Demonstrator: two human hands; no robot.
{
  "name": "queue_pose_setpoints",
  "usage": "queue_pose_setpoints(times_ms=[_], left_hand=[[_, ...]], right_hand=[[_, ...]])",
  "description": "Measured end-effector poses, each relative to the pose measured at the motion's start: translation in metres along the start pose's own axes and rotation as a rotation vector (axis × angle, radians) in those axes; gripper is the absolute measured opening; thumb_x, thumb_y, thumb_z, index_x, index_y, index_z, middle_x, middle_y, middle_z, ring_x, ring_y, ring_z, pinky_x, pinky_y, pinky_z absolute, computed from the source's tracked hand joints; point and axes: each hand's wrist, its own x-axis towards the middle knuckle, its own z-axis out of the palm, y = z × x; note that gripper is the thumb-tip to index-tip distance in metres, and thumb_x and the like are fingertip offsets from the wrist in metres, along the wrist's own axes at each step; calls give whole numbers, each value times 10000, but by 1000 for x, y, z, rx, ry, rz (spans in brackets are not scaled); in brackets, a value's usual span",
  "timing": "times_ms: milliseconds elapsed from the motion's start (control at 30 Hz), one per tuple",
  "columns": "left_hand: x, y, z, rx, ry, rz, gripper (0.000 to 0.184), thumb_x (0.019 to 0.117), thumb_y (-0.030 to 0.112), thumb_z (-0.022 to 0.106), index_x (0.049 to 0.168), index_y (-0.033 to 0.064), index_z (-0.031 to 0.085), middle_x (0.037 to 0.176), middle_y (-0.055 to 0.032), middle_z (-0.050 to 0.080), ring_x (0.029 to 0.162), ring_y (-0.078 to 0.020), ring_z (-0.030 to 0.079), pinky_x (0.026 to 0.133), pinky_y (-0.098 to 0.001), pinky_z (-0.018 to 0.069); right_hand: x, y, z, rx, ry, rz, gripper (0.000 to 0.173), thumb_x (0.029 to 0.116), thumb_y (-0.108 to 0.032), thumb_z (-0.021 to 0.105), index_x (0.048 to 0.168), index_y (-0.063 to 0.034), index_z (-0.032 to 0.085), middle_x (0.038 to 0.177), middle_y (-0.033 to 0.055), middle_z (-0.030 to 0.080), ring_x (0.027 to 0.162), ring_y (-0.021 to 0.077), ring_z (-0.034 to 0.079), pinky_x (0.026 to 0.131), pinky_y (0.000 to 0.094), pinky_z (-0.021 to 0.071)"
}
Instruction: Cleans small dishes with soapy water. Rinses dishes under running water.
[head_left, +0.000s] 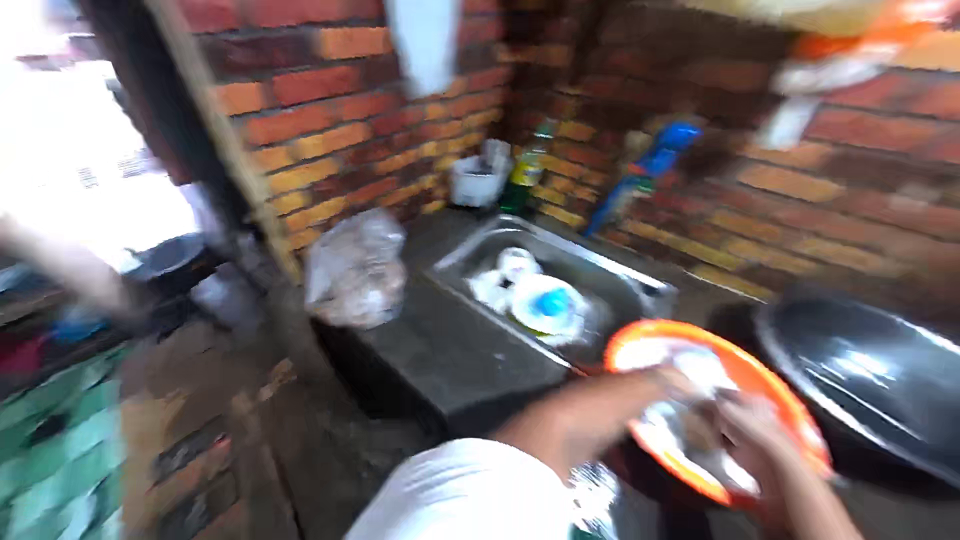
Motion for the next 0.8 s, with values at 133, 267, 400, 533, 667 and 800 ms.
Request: queue_pose_setpoints(times_ms=[133,267,400,533,667,800], left_hand=[[32,7,11,-355,82,-160,397,1052,181,559,1348,-83,545,1269,-250,609,1136,-294,598,990,-448,486],[47,3,19,-531,158,-114,361,1052,216,558,1322,-22,585,1209,-202,639,1068,-261,611,927,-433,512],[69,0,13,-667,83,20,347,1087,342,451,1275,86,590,1009,-63,642,858,-146,608,766,-347,533],[76,-3,2,-490,123,77,492,1117,455,327,1336,84,565,1005,-72,684,872,-164,647,797,-370,545],[76,-2,0,-544,144,-14,392,1115,353,420,1203,21,608,782,-35,615,671,-126,602,671,-293,535],[74,-2,-1,-588,65,-140,228,1078,100,478,1239,-41,554,912,-107,700,690,-133,655,664,-270,551]], right_hand=[[10,-25,17,426,431,-100,388,1048,-101,540,1417,12,501,1235,192,630,1047,218,651,905,418,570],[7,-23,30,150,603,-300,430,972,-63,544,1396,-1,579,1459,302,476,1333,384,512,1093,512,461],[3,-3,25,-165,619,-554,340,920,-78,619,1228,46,694,1343,291,608,1316,420,548,1126,545,437],[1,-4,-1,-374,356,-300,320,1019,-155,548,1245,30,680,1262,253,670,1231,384,625,1087,538,470],[16,0,-2,-655,96,79,606,934,-129,661,1505,-44,476,1586,289,352,1459,497,347,1136,685,347],[19,3,4,-766,-106,156,776,935,-112,682,1593,17,291,1624,360,223,1482,544,280,1167,681,303]])
